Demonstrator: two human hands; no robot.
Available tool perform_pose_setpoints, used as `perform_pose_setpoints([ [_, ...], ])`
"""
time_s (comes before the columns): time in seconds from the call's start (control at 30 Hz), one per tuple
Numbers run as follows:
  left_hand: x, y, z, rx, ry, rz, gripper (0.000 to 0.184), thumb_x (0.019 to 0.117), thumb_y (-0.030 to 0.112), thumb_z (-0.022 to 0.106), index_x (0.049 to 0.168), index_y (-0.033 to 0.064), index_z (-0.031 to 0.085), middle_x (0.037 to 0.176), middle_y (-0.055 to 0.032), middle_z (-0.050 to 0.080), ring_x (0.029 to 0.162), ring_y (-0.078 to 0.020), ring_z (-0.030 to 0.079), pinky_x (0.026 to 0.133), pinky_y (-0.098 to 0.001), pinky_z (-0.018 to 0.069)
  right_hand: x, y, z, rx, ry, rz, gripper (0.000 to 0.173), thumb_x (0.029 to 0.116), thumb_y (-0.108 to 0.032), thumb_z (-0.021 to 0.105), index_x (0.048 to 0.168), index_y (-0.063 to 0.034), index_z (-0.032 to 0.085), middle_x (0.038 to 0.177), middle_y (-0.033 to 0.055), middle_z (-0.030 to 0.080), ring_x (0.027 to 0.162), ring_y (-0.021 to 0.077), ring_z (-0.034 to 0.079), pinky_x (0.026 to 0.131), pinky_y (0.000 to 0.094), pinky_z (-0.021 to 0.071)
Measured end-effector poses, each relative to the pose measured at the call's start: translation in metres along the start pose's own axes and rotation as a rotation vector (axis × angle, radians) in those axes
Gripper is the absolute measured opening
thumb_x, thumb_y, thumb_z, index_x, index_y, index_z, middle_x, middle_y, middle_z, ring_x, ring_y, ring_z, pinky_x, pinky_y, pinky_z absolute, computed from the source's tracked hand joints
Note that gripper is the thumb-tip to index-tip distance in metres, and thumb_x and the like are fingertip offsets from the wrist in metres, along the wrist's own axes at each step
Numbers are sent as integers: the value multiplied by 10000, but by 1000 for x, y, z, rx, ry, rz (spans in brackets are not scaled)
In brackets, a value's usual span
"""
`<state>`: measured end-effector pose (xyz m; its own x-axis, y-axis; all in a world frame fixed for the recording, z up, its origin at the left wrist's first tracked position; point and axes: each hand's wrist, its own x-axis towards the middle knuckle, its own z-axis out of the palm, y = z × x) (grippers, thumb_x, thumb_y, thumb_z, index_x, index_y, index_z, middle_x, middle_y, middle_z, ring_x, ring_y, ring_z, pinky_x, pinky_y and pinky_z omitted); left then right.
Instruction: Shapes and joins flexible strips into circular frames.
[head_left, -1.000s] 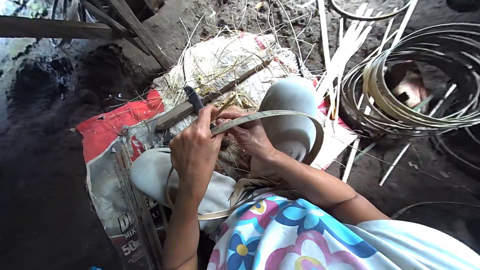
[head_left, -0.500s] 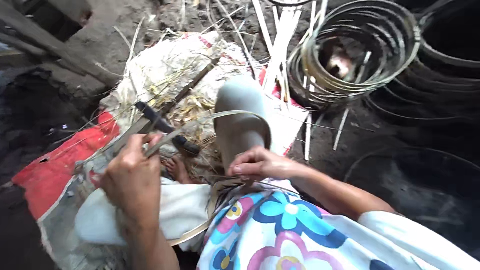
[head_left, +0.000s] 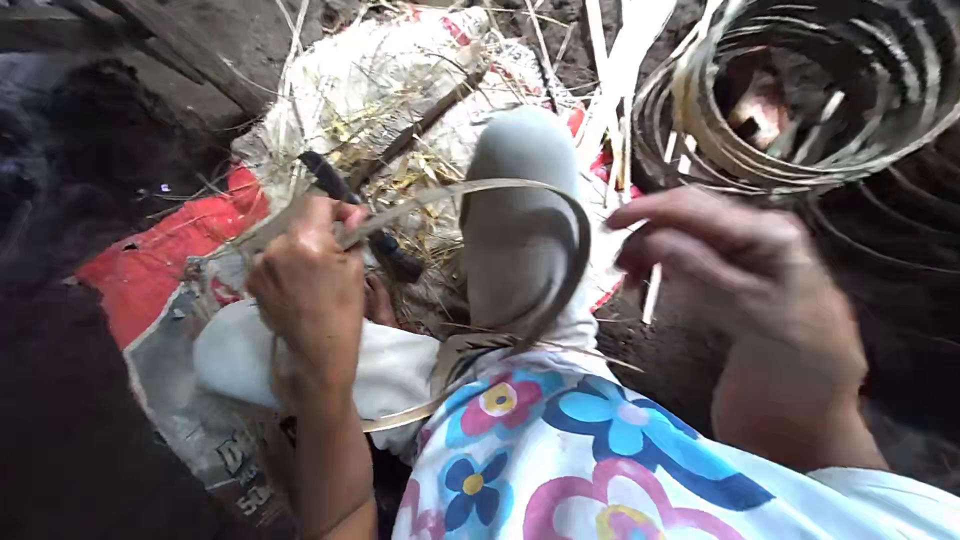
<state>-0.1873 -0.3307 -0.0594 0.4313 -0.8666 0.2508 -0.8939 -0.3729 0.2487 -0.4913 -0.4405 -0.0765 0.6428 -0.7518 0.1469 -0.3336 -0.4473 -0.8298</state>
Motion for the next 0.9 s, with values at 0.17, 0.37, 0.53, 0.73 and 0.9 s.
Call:
perform_pose_setpoints([
  [0.17,0,15,-1,34,102,33,279,1038,320,602,973,54,660,685,-129,627,544,-320,614,465,-473,443,76,-29,125,363,-103,-182,371,1008,-58,591,1365,40,583,1272,132,659,852,86,696,746,255,613],
  [0.37,0,8,6,48,104,3,268,1027,339,619,984,81,676,648,-90,605,512,-269,586,453,-435,412,90,-18,158,635,-134,-17,151,996,-46,634,1093,10,736,891,27,740,743,44,686,699,206,597],
  [0.53,0,11,6,41,67,38,240,1034,304,611,943,83,637,631,-82,577,496,-265,566,442,-410,387,87,-13,159,739,-190,60,308,1006,-79,617,1308,-44,661,974,50,711,631,75,607,513,203,516],
  [0.73,0,13,5,32,78,59,284,1040,335,596,915,83,628,640,-70,570,504,-242,557,453,-399,376,86,-15,160,909,-209,130,117,1014,-63,615,1080,-55,711,775,28,679,568,52,605,513,186,538],
  [0.9,1,9,5,29,58,54,313,1052,358,573,918,81,627,638,-76,575,509,-250,564,457,-406,379,78,7,153,708,-169,117,160,1015,-64,596,1084,-37,737,818,4,687,633,30,600,590,163,529],
])
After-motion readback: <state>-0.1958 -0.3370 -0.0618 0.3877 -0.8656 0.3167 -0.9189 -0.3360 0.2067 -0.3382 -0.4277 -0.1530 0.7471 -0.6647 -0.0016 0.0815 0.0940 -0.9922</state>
